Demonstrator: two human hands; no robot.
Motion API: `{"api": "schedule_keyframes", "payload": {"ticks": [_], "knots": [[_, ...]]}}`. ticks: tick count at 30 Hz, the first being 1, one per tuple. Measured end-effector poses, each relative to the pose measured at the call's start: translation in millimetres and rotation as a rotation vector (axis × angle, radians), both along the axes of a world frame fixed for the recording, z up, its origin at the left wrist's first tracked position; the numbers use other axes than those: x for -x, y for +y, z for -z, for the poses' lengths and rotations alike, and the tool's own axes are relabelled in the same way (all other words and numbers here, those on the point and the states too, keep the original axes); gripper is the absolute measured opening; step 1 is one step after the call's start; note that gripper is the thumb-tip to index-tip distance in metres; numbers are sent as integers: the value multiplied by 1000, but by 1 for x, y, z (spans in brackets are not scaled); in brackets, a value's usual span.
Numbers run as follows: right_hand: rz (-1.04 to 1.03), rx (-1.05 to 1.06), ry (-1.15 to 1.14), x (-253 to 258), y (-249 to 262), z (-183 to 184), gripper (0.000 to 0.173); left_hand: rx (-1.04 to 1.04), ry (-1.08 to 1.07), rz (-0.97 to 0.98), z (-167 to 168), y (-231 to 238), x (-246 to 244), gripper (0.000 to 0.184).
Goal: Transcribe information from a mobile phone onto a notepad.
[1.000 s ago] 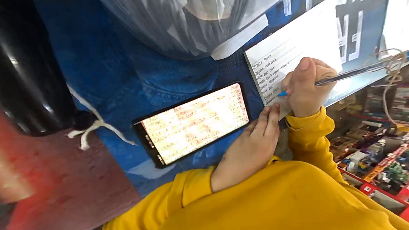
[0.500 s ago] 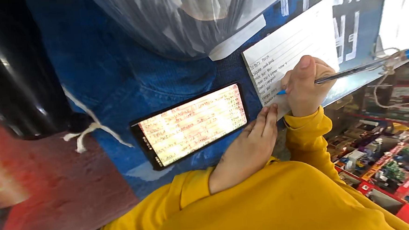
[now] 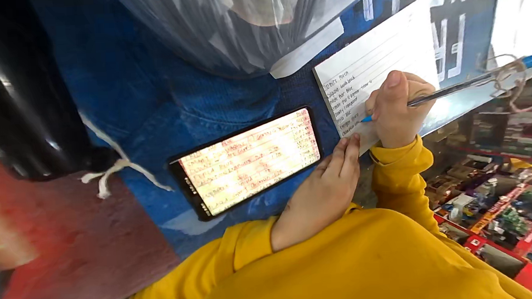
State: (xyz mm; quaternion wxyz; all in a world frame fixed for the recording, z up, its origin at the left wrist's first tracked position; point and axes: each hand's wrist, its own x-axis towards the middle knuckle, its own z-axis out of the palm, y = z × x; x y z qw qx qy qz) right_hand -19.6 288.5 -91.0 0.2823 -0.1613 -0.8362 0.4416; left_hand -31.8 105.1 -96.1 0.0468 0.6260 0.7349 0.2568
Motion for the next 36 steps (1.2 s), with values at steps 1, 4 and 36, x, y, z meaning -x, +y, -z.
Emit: {"api": "schedule_keyframes", "payload": {"ticks": [1, 4, 36], "knots": [[16, 2, 11, 0, -1, 0, 45, 2, 3, 1, 0, 0, 0, 29], [83, -3, 37, 1, -3, 1, 43, 13, 35, 3, 0, 0, 1, 29], [50, 6, -20, 2, 4, -3, 44, 32, 3, -5, -1, 1, 0, 31]]}}
